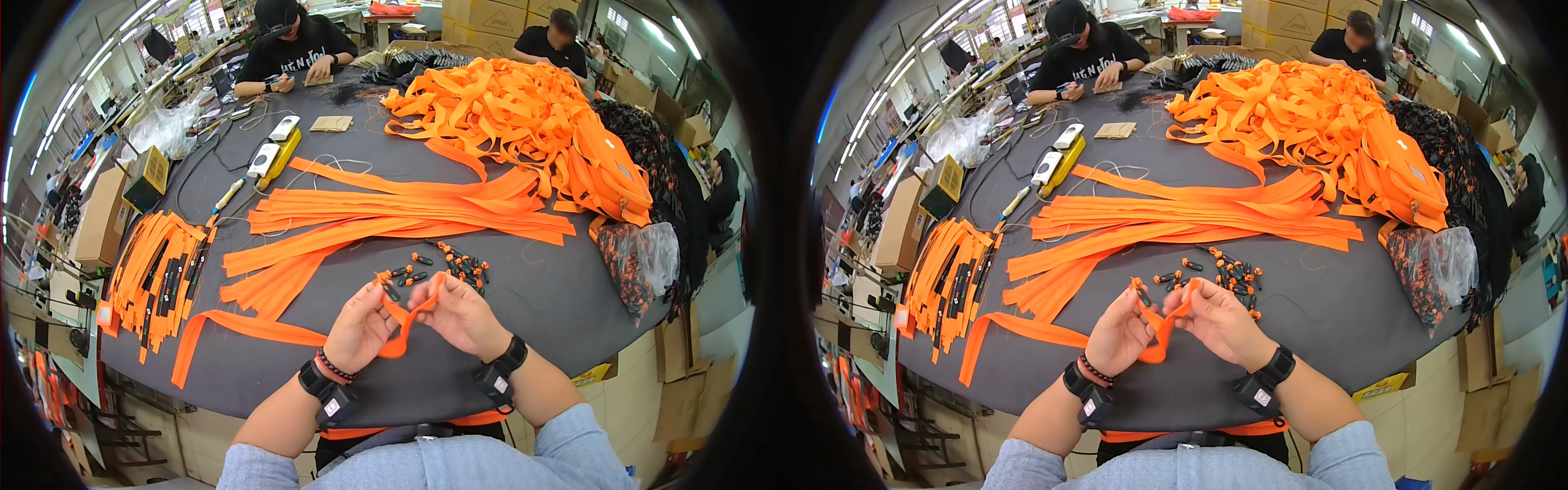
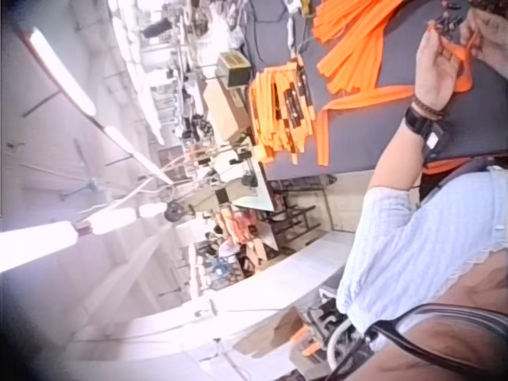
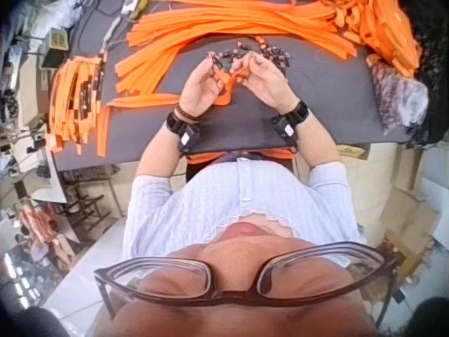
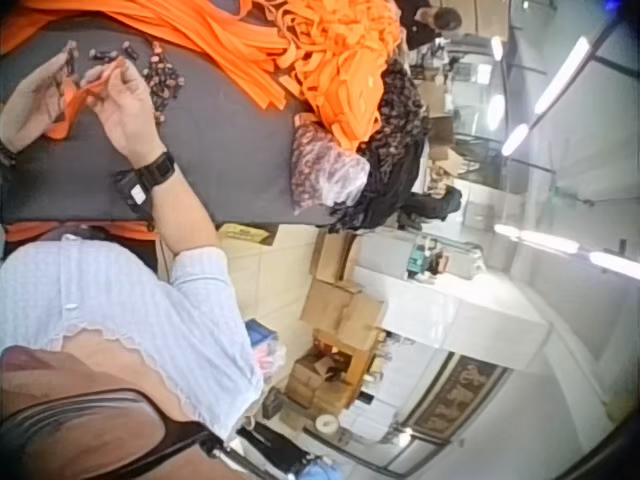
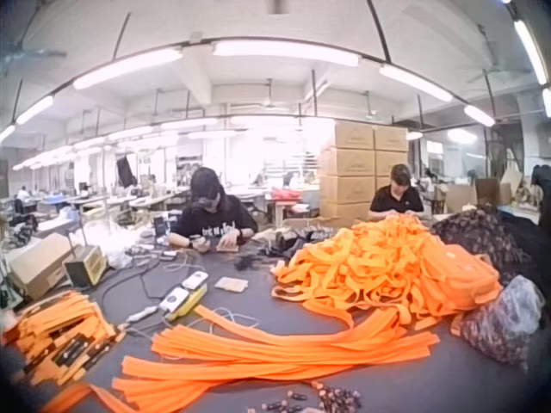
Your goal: Threading toggles onto orange straps to assemble lanyards or bag components.
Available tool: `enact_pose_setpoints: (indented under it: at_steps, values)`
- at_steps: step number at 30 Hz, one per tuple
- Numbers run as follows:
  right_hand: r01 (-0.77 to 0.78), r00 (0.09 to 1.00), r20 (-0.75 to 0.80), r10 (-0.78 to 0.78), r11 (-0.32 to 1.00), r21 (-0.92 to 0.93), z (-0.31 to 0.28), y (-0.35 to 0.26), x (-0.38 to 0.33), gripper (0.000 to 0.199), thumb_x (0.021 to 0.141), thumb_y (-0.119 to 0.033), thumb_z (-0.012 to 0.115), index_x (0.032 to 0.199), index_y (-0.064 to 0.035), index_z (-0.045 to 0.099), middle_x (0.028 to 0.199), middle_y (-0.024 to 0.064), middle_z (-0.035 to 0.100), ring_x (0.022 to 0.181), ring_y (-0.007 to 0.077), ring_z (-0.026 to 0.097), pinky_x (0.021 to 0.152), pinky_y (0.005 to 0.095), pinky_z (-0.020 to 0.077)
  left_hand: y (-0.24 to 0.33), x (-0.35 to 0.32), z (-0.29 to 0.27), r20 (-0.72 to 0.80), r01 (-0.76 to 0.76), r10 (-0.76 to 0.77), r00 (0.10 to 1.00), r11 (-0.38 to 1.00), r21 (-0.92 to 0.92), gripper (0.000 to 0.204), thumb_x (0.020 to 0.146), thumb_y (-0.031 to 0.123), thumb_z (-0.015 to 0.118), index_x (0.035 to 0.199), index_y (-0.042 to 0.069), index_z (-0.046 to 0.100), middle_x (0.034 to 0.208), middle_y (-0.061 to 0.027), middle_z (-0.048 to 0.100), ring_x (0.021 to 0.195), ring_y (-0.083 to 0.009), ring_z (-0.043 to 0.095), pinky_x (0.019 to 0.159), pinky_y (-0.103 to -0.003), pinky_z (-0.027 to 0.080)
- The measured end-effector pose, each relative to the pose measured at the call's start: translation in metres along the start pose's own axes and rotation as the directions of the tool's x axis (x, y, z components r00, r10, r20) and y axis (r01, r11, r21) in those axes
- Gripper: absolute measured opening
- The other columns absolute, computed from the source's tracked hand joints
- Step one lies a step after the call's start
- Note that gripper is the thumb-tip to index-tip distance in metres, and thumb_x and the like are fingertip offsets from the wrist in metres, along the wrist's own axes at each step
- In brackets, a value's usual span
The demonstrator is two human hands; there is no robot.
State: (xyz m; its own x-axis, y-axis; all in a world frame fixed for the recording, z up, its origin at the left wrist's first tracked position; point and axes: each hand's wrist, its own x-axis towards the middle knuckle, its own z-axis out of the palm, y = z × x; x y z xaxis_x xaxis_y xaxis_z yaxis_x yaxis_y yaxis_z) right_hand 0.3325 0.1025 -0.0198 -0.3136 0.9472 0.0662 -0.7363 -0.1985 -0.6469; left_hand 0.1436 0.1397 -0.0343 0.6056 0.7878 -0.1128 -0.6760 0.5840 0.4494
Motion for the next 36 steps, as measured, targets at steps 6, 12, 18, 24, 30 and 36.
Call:
enact_pose_setpoints:
  at_steps: [6,12,18,24,30,36]
  values:
    - [-0.007,0.999,-0.041,-0.007,0.943,-0.333,0.0,-0.01,-0.008,0.012,0.095,-0.016,0.057,0.093,-0.0038,0.055,0.079,0.0018,0.059,0.072,0.0075,0.056,0.069,0.0241,0.0475,0.002,-0.001,0.01,0.058,-0.018,0.012,0.998,0.994,0.109,0.015,0.097,0.018,0.052,0.104,0.006,0.058,0.091,-0.0021,0.063,0.084,-0.0135,0.06,0.081,-0.03,0.05]
    - [0.076,0.987,-0.078,-0.142,0.828,-0.555,0.014,-0.001,-0.012,0.012,0.095,-0.011,0.058,0.095,0.0007,0.056,0.08,0.003,0.06,0.063,0.006,0.056,0.058,0.0203,0.0466,-0.008,-0.004,0.009,0.068,-0.072,0.053,0.996,0.942,0.328,0.013,0.096,0.011,0.055,0.104,0.002,0.06,0.092,-0.0043,0.065,0.082,-0.0111,0.062,0.077,-0.026,0.05]
    - [0.058,0.988,-0.086,-0.131,0.814,-0.579,0.01,0.001,-0.013,0.012,0.094,-0.011,0.058,0.094,0.0013,0.056,0.079,0.0036,0.06,0.062,0.0062,0.056,0.058,0.0201,0.0464,-0.009,-0.004,0.008,0.063,-0.09,0.071,0.996,0.917,0.388,0.011,0.095,0.009,0.055,0.102,0.002,0.061,0.092,-0.0049,0.065,0.082,-0.0119,0.061,0.077,-0.027,0.05]
    - [0.059,0.988,-0.082,-0.133,0.8,-0.598,0.011,0.0,-0.014,0.012,0.093,-0.011,0.06,0.093,0.0012,0.057,0.077,0.0026,0.06,0.063,0.0063,0.057,0.058,0.0203,0.047,-0.007,-0.004,0.005,0.097,-0.139,0.105,0.99,0.86,0.491,0.011,0.093,0.007,0.057,0.101,0.001,0.061,0.093,-0.005,0.065,0.082,-0.0112,0.061,0.076,-0.025,0.049]
    - [0.063,0.991,-0.054,-0.122,0.782,-0.62,0.003,0.001,-0.011,0.01,0.092,-0.008,0.061,0.094,0.0006,0.056,0.081,0.0011,0.06,0.072,0.0049,0.057,0.066,0.0196,0.0476,-0.007,-0.006,0.008,0.085,-0.156,0.13,0.988,0.8,0.579,0.009,0.092,0.004,0.058,0.099,0.0,0.061,0.092,-0.0034,0.065,0.082,-0.0082,0.059,0.076,-0.022,0.047]
    - [0.171,0.978,0.003,-0.211,0.786,-0.594,0.006,0.002,-0.009,0.015,0.092,-0.005,0.059,0.106,0.0006,0.057,0.097,0.0026,0.059,0.085,0.0055,0.056,0.078,0.0212,0.0474,-0.004,-0.006,0.013,0.075,-0.17,0.162,0.984,0.719,0.674,0.009,0.089,0.003,0.061,0.096,-0.002,0.064,0.087,-0.003,0.066,0.077,-0.0071,0.059,0.073,-0.021,0.048]
